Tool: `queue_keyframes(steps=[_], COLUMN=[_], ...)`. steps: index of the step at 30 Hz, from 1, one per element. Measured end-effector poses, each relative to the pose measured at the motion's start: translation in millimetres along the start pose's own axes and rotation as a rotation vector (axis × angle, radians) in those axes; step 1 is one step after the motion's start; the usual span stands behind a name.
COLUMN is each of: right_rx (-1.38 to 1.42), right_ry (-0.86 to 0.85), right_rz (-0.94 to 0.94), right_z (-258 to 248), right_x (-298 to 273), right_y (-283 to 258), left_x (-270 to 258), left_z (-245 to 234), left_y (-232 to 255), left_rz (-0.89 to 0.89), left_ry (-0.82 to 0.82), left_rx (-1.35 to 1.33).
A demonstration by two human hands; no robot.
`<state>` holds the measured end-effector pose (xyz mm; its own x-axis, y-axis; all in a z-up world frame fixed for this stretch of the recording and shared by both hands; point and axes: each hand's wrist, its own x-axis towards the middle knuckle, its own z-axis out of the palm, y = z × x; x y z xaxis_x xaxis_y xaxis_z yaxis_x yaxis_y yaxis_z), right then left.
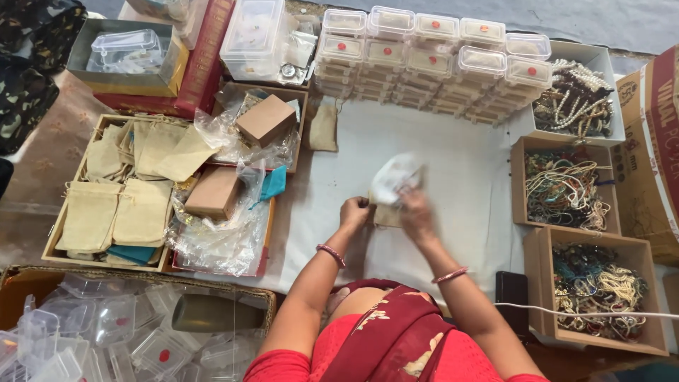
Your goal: The person cleans a small plastic container with a white cloth, then places a small pouch inside it. They then pick up a beaded necklace, wipe it with the cloth, and place it into a plastic container. Finally, they wipe another plastic container with the cloth.
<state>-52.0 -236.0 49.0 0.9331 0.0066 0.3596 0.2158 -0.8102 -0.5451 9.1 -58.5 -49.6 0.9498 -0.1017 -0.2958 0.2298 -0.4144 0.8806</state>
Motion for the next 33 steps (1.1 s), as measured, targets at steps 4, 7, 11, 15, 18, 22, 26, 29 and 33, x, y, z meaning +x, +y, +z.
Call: queue_keyframes(steps=[4, 7, 11, 15, 18, 22, 26, 29, 33], right_rx=[-0.212, -0.208, -0.208, -0.285, -0.349, -0.308, -0.079, -0.028, -0.052], right_ry=[-0.164, -0.109, -0.197, -0.165, -0.016, 0.048, 0.434, 0.558, 0.428], right_rz=[-0.177, -0.177, -0.356, -0.294, -0.144, 0.334, 0.362, 0.273, 0.135], right_z=[8, -4, -29, -41, -47, -57, -79, -86, -50], right_x=[-39, -42, -52, -60, -64, -47, -10, -1, -18], right_y=[-24, -16, 13, 46, 70, 85, 68, 46, 42], left_x=[-17, -16, -15, -18, -16, -27, -62, -89, -85], left_z=[-19, -18, -11, -13, -12, -10, -14, -29, -32], left_y=[26, 26, 11, 14, 16, 73, 150, 166, 86], left_rz=[-0.118, -0.17, -0.101, -0.098, -0.078, -0.103, 0.433, 0.826, 1.096], left_ry=[-0.058, -0.091, -0.03, -0.041, -0.01, 0.023, 0.159, 0.16, 0.11], left_rx=[-0.152, -0.201, -0.142, -0.16, -0.12, -0.043, -0.03, 0.135, 0.579])
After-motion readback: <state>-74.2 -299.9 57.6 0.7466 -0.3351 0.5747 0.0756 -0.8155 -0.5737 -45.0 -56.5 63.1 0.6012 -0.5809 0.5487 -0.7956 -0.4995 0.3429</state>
